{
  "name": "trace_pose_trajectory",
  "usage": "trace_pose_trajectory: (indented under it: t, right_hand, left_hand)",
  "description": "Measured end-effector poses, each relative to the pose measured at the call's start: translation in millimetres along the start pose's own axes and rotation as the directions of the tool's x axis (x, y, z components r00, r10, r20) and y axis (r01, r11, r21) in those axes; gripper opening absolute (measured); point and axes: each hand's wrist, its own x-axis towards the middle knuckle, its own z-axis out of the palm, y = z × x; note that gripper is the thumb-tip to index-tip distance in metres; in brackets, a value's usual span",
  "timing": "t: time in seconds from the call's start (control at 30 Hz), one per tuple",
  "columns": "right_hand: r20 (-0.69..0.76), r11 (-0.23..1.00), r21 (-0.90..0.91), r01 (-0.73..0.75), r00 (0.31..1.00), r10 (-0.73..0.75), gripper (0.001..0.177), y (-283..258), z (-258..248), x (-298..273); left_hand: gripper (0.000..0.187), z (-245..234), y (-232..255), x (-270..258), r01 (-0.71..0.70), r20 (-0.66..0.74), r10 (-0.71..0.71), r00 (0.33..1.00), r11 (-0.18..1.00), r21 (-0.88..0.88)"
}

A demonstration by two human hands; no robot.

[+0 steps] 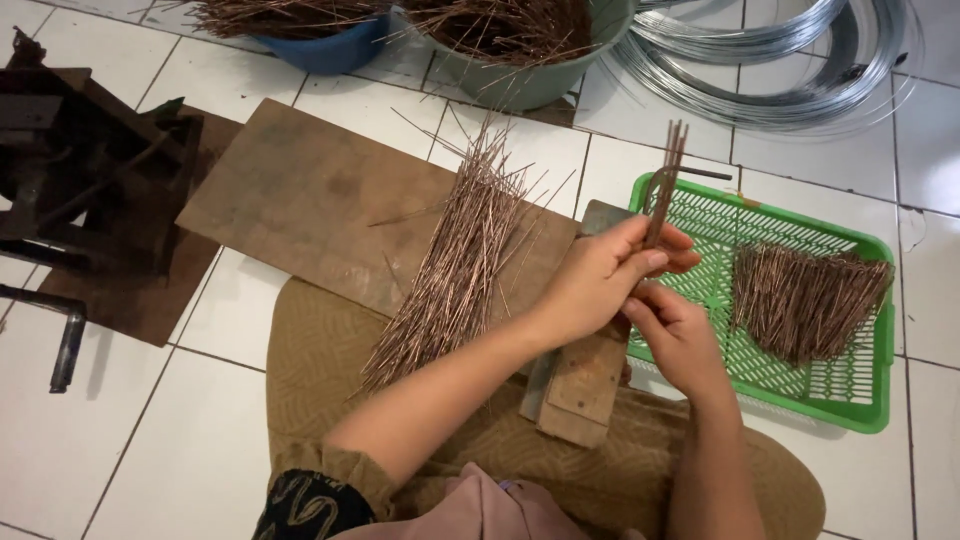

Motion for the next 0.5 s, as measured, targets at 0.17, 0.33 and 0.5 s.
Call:
trace_pose_trajectory:
  t: [0.17,0.33,0.5]
  right_hand:
    - [0.007,0.99,0.139,-0.026,1.0,0.025,0.021,9.4,-7.4,-1.5]
    - [-0.038,0.943,0.331,-0.019,0.999,0.033,0.024,0.3,4.5,2.3]
    - [0.119,0.346,0.938,-0.005,0.944,-0.308,0.028,40.1,35.7,-6.9]
  left_hand:
    - [0.022,2.4,2.9,0.4,0.037,0.013,-0.038,0.999,0.993,0.116]
    - [0.019,-4.2,-18.9,8.7,0.044,0.065,-0.037,0.997,0.993,-0.111]
    - [0.017,-10.9,-0.8,8.4,0.306,0.406,-0.006,0.914,0.665,-0.681]
